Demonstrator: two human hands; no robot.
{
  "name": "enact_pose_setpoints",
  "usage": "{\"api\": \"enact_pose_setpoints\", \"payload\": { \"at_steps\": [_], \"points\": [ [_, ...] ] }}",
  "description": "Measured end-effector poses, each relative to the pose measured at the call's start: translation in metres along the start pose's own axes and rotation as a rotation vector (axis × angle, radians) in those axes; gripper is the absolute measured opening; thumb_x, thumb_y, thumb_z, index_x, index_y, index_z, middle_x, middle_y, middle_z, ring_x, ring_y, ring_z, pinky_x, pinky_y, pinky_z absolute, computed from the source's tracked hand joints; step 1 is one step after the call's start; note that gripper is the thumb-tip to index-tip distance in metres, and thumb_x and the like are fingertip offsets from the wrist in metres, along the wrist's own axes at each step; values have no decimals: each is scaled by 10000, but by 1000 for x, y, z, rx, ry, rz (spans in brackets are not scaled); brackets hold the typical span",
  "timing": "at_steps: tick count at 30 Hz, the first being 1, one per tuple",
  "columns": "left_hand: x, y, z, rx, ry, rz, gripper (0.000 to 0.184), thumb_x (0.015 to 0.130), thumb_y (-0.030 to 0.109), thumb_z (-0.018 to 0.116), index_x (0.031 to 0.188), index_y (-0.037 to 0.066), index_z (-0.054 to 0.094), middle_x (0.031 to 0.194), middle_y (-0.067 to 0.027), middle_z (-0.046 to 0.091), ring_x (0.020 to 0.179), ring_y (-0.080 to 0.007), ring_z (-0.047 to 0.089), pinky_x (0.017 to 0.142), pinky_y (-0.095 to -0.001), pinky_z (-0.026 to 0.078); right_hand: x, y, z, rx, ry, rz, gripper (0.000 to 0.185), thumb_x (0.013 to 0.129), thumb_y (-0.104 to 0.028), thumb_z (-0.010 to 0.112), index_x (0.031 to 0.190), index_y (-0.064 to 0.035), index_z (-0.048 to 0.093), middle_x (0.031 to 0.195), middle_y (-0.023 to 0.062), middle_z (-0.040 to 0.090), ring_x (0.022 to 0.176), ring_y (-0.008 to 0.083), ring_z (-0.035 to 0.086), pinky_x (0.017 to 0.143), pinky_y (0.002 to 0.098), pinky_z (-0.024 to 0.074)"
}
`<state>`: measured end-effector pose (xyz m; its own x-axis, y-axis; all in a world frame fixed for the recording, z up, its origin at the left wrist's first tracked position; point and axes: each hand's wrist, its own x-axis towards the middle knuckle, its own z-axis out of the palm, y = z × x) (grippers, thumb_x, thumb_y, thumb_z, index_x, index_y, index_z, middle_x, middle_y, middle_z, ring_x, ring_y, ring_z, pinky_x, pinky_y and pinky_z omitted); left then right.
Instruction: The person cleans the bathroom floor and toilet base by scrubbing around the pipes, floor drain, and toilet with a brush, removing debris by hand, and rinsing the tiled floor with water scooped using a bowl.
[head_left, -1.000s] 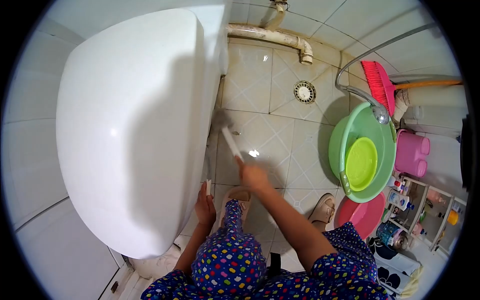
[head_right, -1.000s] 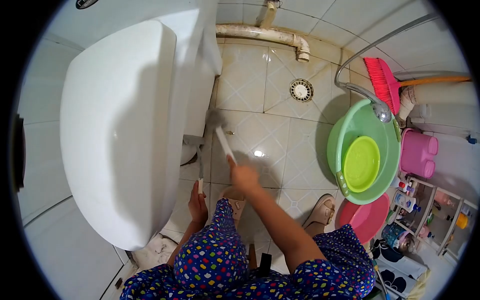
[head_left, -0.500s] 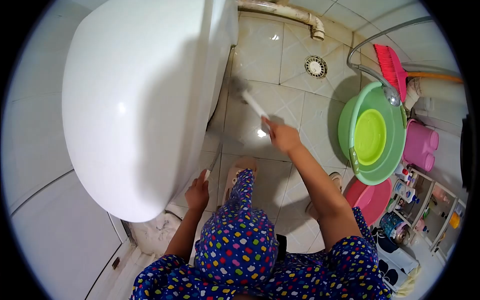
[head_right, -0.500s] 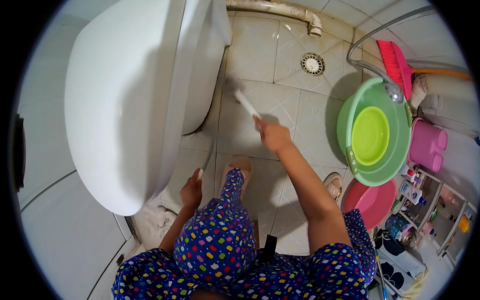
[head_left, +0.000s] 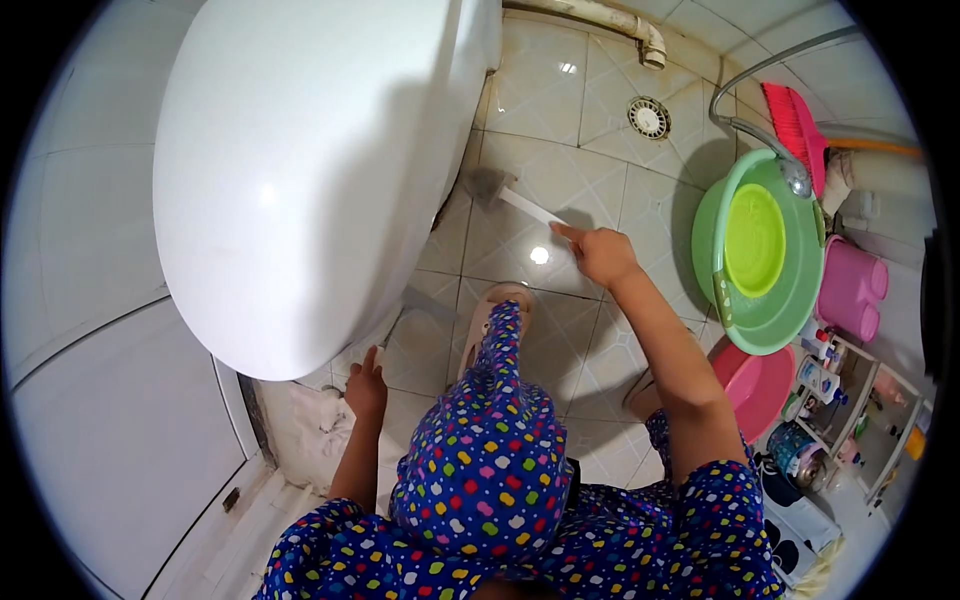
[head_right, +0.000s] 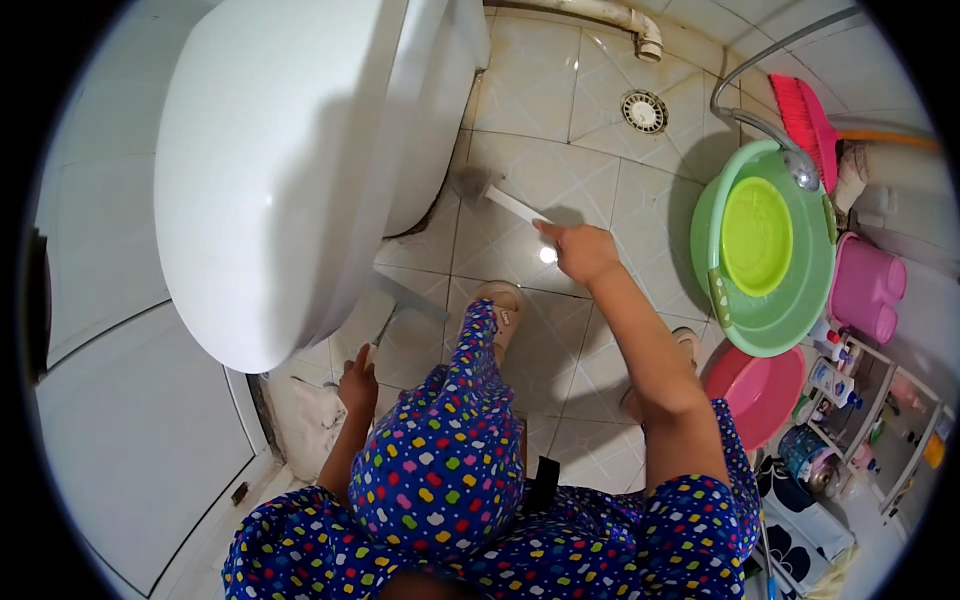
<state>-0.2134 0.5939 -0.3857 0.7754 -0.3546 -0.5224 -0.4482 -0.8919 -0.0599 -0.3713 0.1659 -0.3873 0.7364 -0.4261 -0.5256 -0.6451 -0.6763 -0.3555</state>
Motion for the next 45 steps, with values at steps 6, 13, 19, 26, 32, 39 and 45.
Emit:
{"api": "enact_pose_setpoints", "payload": {
  "at_steps": [6, 13, 19, 26, 32, 39, 45],
  "points": [
    [12, -25, 32, 154, 286, 62, 462, 787, 243, 603, 1231, 192, 486, 993, -158, 543, 965, -340, 526, 793, -469, 427, 2, -83, 25, -82, -285, -178, 580, 710, -201, 581, 1268, -306, 461, 915, 100, 643, 857, 276, 623, 711, 389, 497],
    [75, 158, 26, -1782, -604, -24, 438, 858, 310, 517, 1153, -10, 467, 995, -157, 573, 851, -245, 578, 733, -367, 476, 8, -140, 50, 18, -249, -386, 483, 764, -158, 522, 1245, -156, 482, 958, 203, 614, 892, 321, 605, 755, 393, 481],
    [73, 184, 12, -2193, -550, -396, 407, 813, 173, 532, 1165, 4, 419, 937, -203, 554, 824, -307, 574, 670, -416, 491, -65, -95, -23, 827, -308, -232, 530, 848, -315, 575, 1282, -50, 428, 1152, 105, 528, 1064, 183, 493, 921, 305, 387],
    [9, -3, 27, -547, 299, 62, 544, 843, 225, 498, 1351, 182, 310, 778, -193, 595, 732, -364, 596, 666, -475, 472, -254, 41, -114, 813, 292, 193, 462, 867, -219, 537, 1297, -87, 429, 919, 35, 620, 804, 97, 562, 707, 229, 439],
    [22, -79, -18, -101, 131, 346, 412, 885, 199, 416, 1295, 241, 418, 787, -161, 600, 738, -319, 604, 631, -446, 474, -419, 33, -133, 959, 719, 303, 395, 899, -177, 520, 1263, -36, 461, 865, 12, 575, 734, 69, 520, 682, 209, 445],
    [105, 98, -50, -17, 10, 460, 371, 935, 304, 300, 1231, 182, 488, 921, -138, 633, 878, -294, 613, 744, -434, 472, -486, -17, -106, 1014, 881, 401, 412, 889, -173, 544, 1266, -33, 457, 857, 16, 602, 711, 57, 536, 646, 184, 436],
    [75, 63, -27, -26, 13, 491, 371, 924, 230, 322, 1261, 153, 455, 917, -163, 636, 856, -306, 623, 732, -445, 484, -557, -49, -107, 718, 1013, 389, 413, 899, -165, 520, 1274, -11, 442, 800, 38, 566, 683, 70, 505, 618, 186, 420]
  ]
}}
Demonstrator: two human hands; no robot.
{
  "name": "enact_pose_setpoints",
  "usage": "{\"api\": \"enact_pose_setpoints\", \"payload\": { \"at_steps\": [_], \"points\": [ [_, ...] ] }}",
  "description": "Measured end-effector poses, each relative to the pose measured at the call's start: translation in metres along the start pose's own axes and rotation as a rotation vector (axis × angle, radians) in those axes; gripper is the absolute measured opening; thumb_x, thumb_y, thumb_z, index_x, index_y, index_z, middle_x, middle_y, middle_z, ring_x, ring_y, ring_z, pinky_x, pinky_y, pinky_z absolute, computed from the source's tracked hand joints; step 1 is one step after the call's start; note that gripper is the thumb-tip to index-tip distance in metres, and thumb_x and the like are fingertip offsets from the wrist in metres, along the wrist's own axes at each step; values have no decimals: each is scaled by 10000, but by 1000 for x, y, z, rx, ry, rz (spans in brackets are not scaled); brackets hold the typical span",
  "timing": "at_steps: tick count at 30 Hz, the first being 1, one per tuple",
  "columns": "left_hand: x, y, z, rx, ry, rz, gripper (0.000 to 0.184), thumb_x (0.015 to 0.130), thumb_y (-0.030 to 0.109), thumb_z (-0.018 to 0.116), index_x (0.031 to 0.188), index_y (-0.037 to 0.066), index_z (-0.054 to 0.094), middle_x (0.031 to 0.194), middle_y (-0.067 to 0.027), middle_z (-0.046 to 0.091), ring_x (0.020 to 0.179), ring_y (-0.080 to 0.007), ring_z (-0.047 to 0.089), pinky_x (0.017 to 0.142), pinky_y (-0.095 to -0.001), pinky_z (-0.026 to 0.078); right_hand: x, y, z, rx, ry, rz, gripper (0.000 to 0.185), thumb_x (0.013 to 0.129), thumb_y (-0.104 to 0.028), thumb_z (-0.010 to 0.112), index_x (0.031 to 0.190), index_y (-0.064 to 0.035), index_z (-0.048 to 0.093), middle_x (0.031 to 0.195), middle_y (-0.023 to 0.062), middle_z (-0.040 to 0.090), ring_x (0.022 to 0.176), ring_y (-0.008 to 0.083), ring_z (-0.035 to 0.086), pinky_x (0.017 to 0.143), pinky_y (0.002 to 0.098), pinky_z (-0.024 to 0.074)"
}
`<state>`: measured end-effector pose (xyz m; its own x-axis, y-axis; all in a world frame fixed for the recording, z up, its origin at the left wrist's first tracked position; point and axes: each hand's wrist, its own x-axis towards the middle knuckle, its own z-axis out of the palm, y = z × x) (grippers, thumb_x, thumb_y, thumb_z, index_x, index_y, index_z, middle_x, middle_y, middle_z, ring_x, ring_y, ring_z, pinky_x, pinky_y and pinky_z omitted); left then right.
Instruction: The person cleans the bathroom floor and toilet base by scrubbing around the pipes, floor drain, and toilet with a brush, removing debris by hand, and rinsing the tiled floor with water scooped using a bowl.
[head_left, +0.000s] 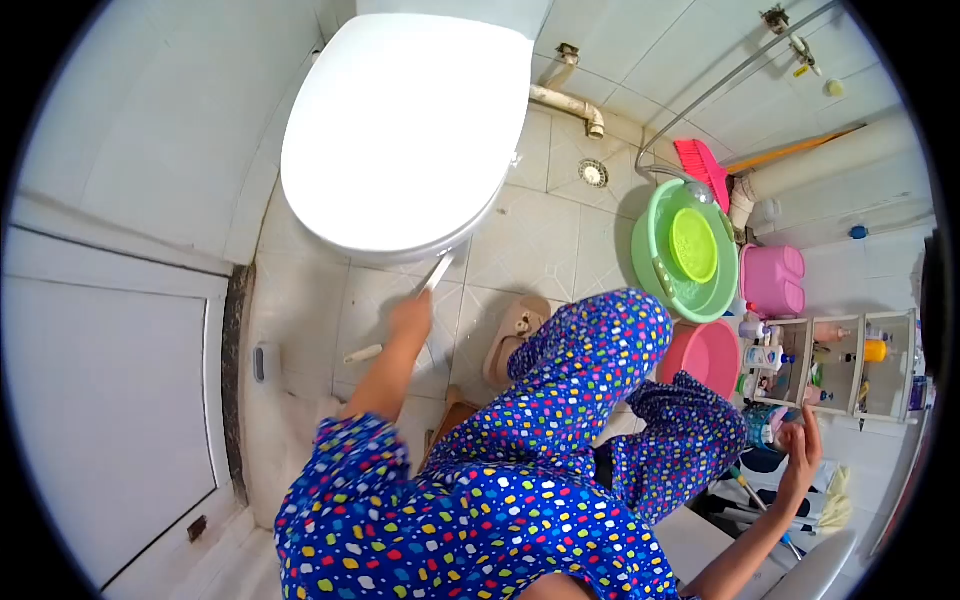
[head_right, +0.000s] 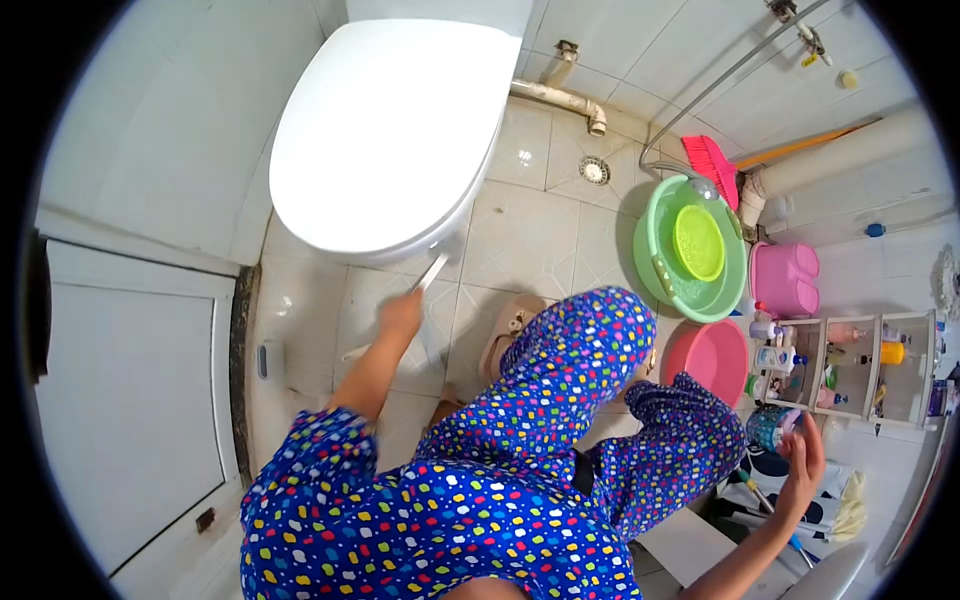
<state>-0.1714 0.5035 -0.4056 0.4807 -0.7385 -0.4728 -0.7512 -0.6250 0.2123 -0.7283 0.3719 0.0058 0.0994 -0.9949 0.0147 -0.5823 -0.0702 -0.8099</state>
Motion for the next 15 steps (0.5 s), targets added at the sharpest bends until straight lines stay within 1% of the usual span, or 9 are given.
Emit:
{"api": "enact_pose_setpoints", "payload": {
  "at_steps": [2, 3, 5, 6, 8, 9, 11, 13, 15],
  "points": [
    [-41, -41, 4, -13, -105, -105, 415, 910, 178, 341, 1322, 167, 387, 908, -166, 636, 824, -309, 628, 711, -447, 487, -18, 6, -6, 98, 101, 48, 412, 901, -160, 514, 1276, -7, 437, 784, 35, 558, 667, 69, 497, 602, 183, 415],
    [-36, -39, -2, -5, -107, -98, 415, 910, 178, 341, 1322, 167, 387, 908, -166, 636, 824, -309, 628, 711, -447, 487, -26, 10, -8, 191, 198, 88, 412, 903, -154, 508, 1278, -2, 431, 768, 31, 549, 651, 69, 489, 586, 180, 409],
    [-32, -34, -6, 40, -112, -87, 433, 915, 151, 314, 1345, 179, 359, 927, -167, 632, 819, -313, 627, 695, -443, 491, -33, 37, -7, 333, 225, 149, 422, 895, -143, 519, 1280, 0, 423, 752, 26, 540, 624, 58, 481, 550, 160, 406],
    [-10, -23, -4, 11, -130, 10, 413, 932, 214, 297, 1334, 152, 368, 973, -179, 621, 866, -329, 615, 742, -446, 482, -30, 40, 3, 362, 224, 179, 422, 893, -136, 522, 1280, 1, 422, 756, 26, 542, 628, 57, 484, 552, 157, 407],
    [46, 20, -5, -35, -67, -56, 379, 914, 211, 333, 1273, 160, 441, 919, -182, 626, 836, -330, 614, 725, -452, 476, -22, 40, 30, 449, 298, 205, 426, 889, -107, 526, 1283, 6, 411, 770, 21, 540, 639, 57, 484, 555, 157, 411],
    [77, 33, 2, -6, -16, -6, 374, 934, 277, 287, 1214, 125, 484, 932, -186, 622, 852, -343, 605, 729, -464, 470, -19, 35, 36, 500, 309, 237, 441, 888, -91, 524, 1294, 12, 390, 775, 16, 531, 649, 60, 481, 559, 162, 409],
    [103, 43, 24, -46, 302, -117, 354, 927, 257, 318, 1213, 135, 488, 938, -175, 625, 857, -339, 607, 727, -465, 470, -23, 33, 22, 525, 241, 188, 459, 886, -94, 529, 1303, 18, 373, 773, 17, 517, 650, 64, 473, 567, 165, 404],
    [56, 31, -33, -21, -46, 22, 348, 916, 229, 351, 1236, 180, 479, 932, -172, 626, 857, -326, 613, 722, -454, 476, -41, 17, 2, 471, 286, 113, 463, 895, -122, 518, 1307, 24, 363, 770, 18, 493, 641, 64, 444, 562, 162, 382],
    [5, -8, -24, 42, -27, 24, 379, 899, 195, 384, 1271, 232, 449, 916, -164, 628, 848, -315, 618, 709, -443, 480, -60, 29, -36, 446, 333, 72, 487, 899, -124, 508, 1333, 3, 327, 758, 7, 475, 643, 53, 426, 560, 163, 373]
  ]
}}
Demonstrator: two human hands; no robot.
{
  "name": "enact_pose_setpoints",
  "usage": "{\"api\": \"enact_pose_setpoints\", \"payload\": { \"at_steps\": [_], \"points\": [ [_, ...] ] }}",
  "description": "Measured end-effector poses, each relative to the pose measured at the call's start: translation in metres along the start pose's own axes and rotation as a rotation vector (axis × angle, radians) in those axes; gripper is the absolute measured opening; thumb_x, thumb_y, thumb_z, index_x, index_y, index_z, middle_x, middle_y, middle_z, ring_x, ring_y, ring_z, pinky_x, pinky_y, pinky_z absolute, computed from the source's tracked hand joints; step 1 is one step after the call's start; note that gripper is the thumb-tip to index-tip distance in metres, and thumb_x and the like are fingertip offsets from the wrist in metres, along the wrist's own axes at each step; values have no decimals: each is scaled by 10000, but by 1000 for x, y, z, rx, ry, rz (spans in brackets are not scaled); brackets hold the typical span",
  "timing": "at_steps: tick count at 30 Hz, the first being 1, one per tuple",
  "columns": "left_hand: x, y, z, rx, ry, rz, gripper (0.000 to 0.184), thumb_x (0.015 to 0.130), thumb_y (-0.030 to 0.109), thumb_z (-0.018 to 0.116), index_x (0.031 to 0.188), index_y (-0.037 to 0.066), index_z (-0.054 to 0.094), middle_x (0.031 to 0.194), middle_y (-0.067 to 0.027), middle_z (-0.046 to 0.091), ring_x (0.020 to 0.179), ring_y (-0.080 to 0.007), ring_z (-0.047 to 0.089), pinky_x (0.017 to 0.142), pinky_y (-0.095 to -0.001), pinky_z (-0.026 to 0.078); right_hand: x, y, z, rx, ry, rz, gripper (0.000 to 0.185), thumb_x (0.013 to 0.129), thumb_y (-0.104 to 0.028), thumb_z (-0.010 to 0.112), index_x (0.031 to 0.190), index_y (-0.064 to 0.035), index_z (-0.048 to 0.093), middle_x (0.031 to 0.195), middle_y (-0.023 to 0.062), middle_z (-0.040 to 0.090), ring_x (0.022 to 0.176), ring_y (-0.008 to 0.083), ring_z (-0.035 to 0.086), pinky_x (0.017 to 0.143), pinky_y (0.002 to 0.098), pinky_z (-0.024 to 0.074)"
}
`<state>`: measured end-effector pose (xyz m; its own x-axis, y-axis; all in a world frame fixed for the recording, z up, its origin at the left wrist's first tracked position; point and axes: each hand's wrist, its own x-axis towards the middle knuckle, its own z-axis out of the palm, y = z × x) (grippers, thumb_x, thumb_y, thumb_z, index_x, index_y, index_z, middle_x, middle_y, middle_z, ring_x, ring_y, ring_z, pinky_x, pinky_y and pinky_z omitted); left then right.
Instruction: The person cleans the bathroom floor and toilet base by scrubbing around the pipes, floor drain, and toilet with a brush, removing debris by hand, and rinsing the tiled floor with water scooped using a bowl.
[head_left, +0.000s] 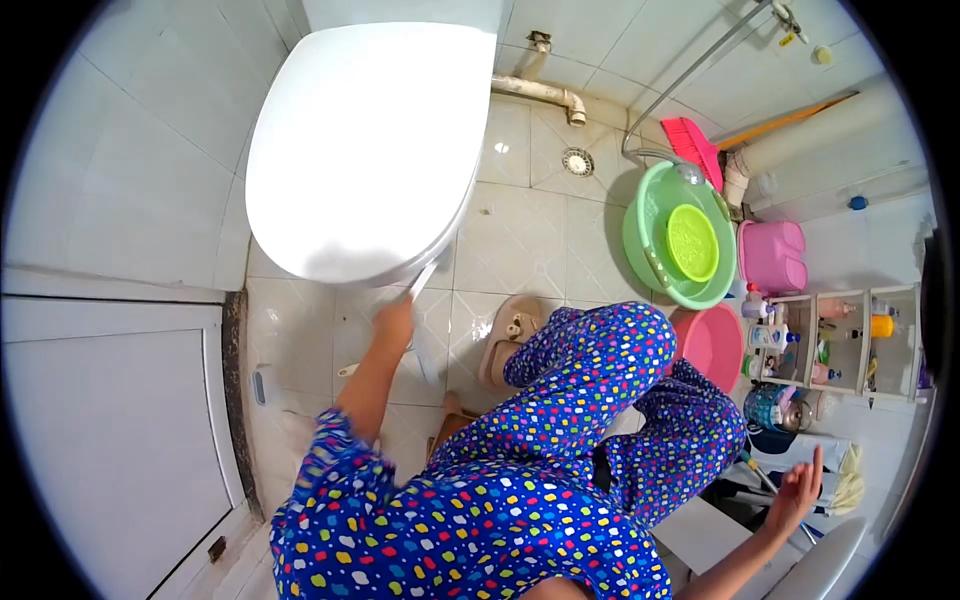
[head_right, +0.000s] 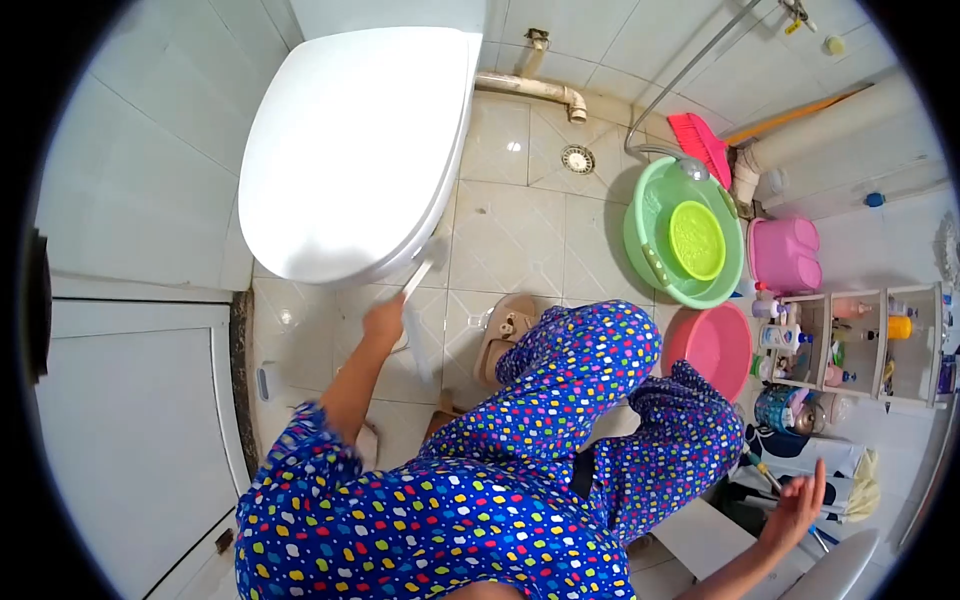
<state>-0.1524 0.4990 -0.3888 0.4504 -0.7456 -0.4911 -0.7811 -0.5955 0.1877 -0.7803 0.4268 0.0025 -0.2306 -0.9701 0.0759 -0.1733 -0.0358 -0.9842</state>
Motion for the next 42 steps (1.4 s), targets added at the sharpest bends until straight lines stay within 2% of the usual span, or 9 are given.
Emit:
{"api": "enact_pose_setpoints", "payload": {
  "at_steps": [12, 19, 25, 28, 32, 36, 38, 39, 42],
  "points": [
    [58, 21, 11, 52, 117, 116, 425, 874, 138, 373, 1298, 166, 392, 903, -175, 635, 827, -329, 621, 722, -455, 483, 13, 0, 56, 279, -84, 18, 473, 895, -71, 481, 1325, 26, 309, 756, -4, 349, 619, 72, 344, 539, 194, 314],
    [-57, -109, 26, -82, -24, -486, 539, 861, 152, 416, 1376, 245, 285, 921, -184, 630, 827, -320, 619, 712, -447, 488, 12, 24, 81, 263, -94, 45, 435, 891, -72, 488, 1291, 38, 360, 755, 24, 451, 567, 79, 380, 508, 201, 322],
    [12, 0, 28, -482, 106, -517, 489, 934, 218, 248, 1355, -26, 193, 1018, -247, 588, 893, -354, 602, 762, -445, 489, 52, 41, 164, 419, -293, 112, 461, 889, -73, 496, 1312, 18, 337, 753, 18, 451, 577, 67, 373, 536, 204, 326],
    [-32, 52, 51, -481, 5, -522, 531, 921, 181, 275, 1394, 22, 91, 1026, -260, 579, 915, -359, 595, 783, -446, 475, 52, 35, 197, 485, -437, 67, 462, 887, -89, 507, 1306, 18, 345, 760, 13, 454, 599, 60, 379, 528, 193, 321],
    [-30, 84, 38, -663, -105, -522, 653, 875, 116, 378, 1406, 64, 3, 989, -232, 604, 925, -317, 607, 774, -430, 484, 35, 24, 298, 64, -584, 41, 267, 870, -76, 495, 1110, 33, 536, 701, 56, 561, 522, 71, 471, 423, 176, 334],
    [4, 80, 46, -897, -140, -611, 674, 837, 94, 428, 1408, 68, 72, 986, -211, 617, 830, -318, 637, 734, -404, 497, -61, 25, 448, -312, -1493, 145, 229, 864, -67, 473, 1045, -26, 607, 739, 37, 609, 657, 95, 595, 553, 198, 466],
    [8, 83, 66, -737, 141, -551, 625, 851, 114, 407, 1406, 80, 122, 989, -216, 615, 745, -329, 645, 716, -400, 501, -88, 73, 492, -607, -1625, -183, 252, 840, -86, 488, 1056, -56, 613, 758, 89, 636, 626, 146, 602, 586, 258, 483],
    [-11, 80, 40, -976, 106, -583, 593, 875, 128, 412, 1405, 99, 146, 948, -192, 628, 669, -281, 648, 618, -384, 513, -100, 78, 505, -881, -1568, -481, 270, 790, -134, 496, 1014, -135, 646, 927, 128, 647, 811, 296, 614, 746, 383, 480],
    [-25, 76, 67, -1582, 387, -643, 594, 889, 119, 426, 1409, 136, 140, 791, -146, 617, 541, -207, 602, 474, -347, 490, -104, 150, 519, -1105, -1548, -672, 304, 808, -168, 492, 1089, -150, 607, 1004, 135, 628, 893, 304, 599, 786, 405, 471]
  ]
}}
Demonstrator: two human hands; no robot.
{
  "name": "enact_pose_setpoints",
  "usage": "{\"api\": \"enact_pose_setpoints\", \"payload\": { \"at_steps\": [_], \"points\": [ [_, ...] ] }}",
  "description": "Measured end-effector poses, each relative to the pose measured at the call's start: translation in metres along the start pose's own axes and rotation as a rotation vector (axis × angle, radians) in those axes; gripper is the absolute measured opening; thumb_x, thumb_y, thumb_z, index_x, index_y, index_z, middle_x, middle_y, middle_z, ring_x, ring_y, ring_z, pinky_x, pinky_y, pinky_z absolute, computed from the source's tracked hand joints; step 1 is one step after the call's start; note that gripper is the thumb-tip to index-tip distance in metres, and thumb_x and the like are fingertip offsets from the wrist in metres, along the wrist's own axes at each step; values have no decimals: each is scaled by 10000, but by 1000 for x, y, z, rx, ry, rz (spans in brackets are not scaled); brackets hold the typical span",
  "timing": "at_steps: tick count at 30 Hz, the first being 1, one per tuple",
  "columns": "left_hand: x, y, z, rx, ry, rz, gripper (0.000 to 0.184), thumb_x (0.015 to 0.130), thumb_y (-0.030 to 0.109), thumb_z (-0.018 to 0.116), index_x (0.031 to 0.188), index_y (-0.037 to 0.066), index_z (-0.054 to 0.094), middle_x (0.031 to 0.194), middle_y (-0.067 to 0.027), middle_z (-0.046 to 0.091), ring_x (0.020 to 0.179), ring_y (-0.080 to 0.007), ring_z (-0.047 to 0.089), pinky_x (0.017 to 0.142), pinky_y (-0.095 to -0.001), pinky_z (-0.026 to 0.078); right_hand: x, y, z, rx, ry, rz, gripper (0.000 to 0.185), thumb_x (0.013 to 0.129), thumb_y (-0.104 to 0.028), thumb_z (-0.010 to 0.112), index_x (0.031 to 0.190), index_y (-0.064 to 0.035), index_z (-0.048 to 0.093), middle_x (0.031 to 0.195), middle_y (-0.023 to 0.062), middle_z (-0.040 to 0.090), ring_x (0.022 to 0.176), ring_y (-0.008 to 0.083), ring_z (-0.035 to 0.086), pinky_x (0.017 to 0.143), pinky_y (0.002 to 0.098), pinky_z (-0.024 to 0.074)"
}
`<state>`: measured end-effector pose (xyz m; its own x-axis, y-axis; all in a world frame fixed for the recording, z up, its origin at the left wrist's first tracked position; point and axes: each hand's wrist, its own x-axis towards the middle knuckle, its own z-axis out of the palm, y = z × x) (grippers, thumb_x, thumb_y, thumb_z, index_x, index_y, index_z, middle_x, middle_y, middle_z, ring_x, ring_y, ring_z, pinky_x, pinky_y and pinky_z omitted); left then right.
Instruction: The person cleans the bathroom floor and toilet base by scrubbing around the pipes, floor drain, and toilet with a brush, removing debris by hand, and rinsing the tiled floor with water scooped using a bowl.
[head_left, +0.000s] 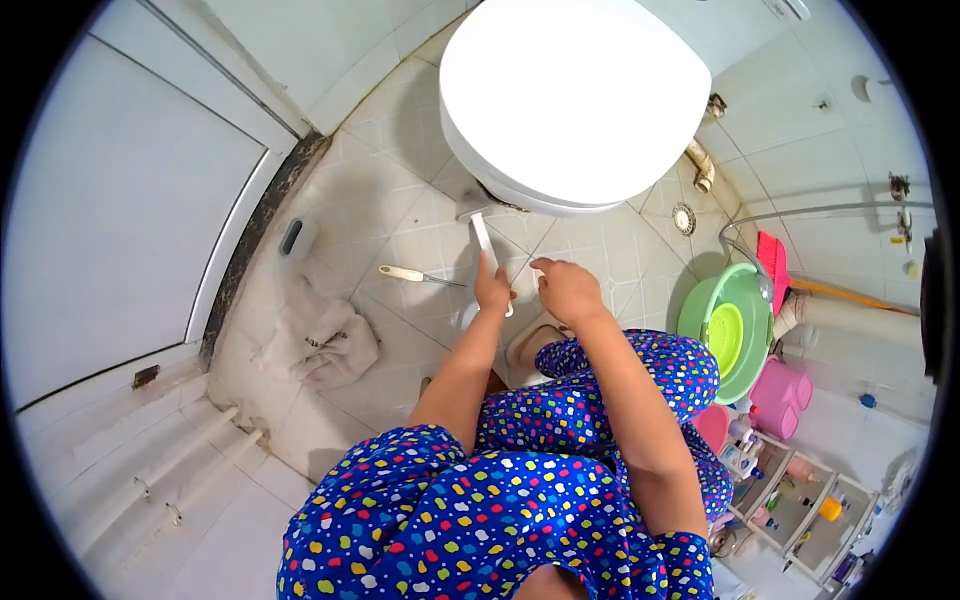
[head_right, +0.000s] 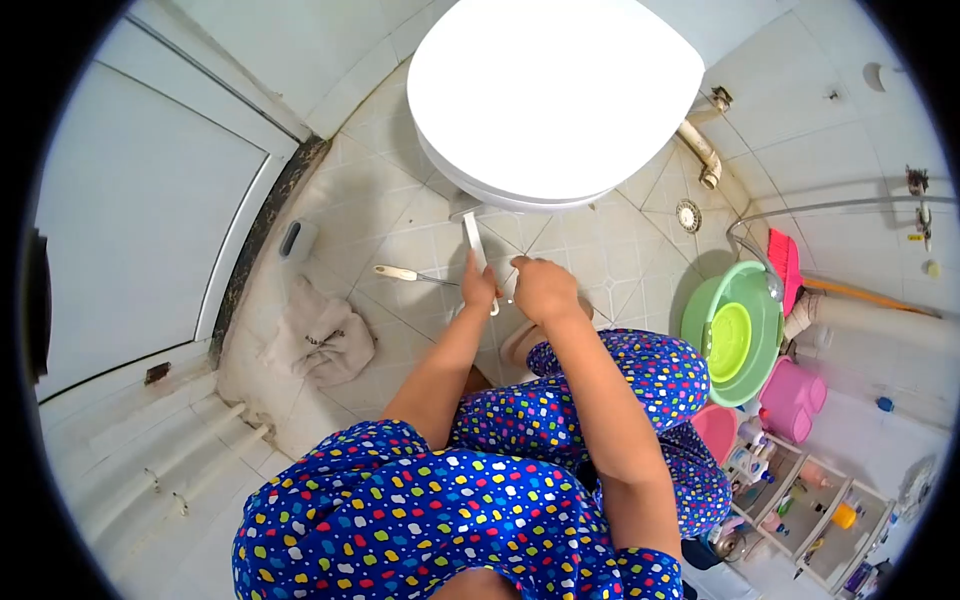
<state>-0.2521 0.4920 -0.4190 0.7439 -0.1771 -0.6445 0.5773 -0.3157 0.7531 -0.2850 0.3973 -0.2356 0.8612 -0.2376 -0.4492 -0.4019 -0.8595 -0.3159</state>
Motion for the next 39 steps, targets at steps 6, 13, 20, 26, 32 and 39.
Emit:
{"api": "enact_pose_setpoints", "payload": {
  "at_steps": [6, 13, 20, 26, 32, 39],
  "points": [
    [-24, 6, 3, -492, -17, -279, 281, 886, 195, 475, 1116, 63, 382, 608, -72, 495, 425, -156, 414, 372, -288, 348, 4, -1, 31, -37, -272, 90, 408, 841, -212, 464, 1232, -98, 482, 1035, 183, 602, 943, 340, 575, 831, 428, 447],
    [19, -15, -11, 400, 36, 330, 719, 733, 38, 470, 1374, -22, 151, 758, -226, 603, 725, -381, 587, 645, -424, 471, -35, -38, -28, 174, -135, -205, 393, 827, -205, 539, 1201, -85, 513, 936, 162, 625, 857, 299, 600, 746, 374, 467],
    [50, 46, -28, 669, 113, 206, 639, 799, 85, 419, 1389, 35, 178, 846, -253, 604, 784, -381, 593, 702, -448, 468, -50, -38, -46, 282, -78, -215, 362, 820, -173, 542, 1171, -87, 531, 897, 146, 616, 814, 314, 587, 695, 403, 464],
    [87, 74, -19, 756, 100, 158, 545, 903, 129, 292, 1406, 66, 92, 994, -252, 589, 897, -374, 594, 779, -444, 470, -50, -34, -46, 385, -68, -217, 346, 815, -160, 544, 1155, -92, 546, 849, 143, 619, 786, 295, 595, 681, 392, 466],
    [15, 27, -3, 734, -25, 145, 609, 904, 117, 323, 1407, 61, -16, 956, -256, 597, 865, -365, 598, 774, -442, 465, -47, -17, -38, 193, 8, -170, 328, 815, -151, 543, 1137, -89, 559, 864, 150, 624, 783, 296, 600, 684, 390, 467],
    [100, 100, -28, 678, 33, 98, 523, 903, 163, 320, 1379, 26, 154, 929, -234, 610, 884, -364, 595, 758, -435, 479, -50, -11, -33, 238, -24, -194, 331, 817, -172, 543, 1136, -86, 556, 875, 154, 622, 777, 317, 596, 685, 401, 466]
  ]
}}
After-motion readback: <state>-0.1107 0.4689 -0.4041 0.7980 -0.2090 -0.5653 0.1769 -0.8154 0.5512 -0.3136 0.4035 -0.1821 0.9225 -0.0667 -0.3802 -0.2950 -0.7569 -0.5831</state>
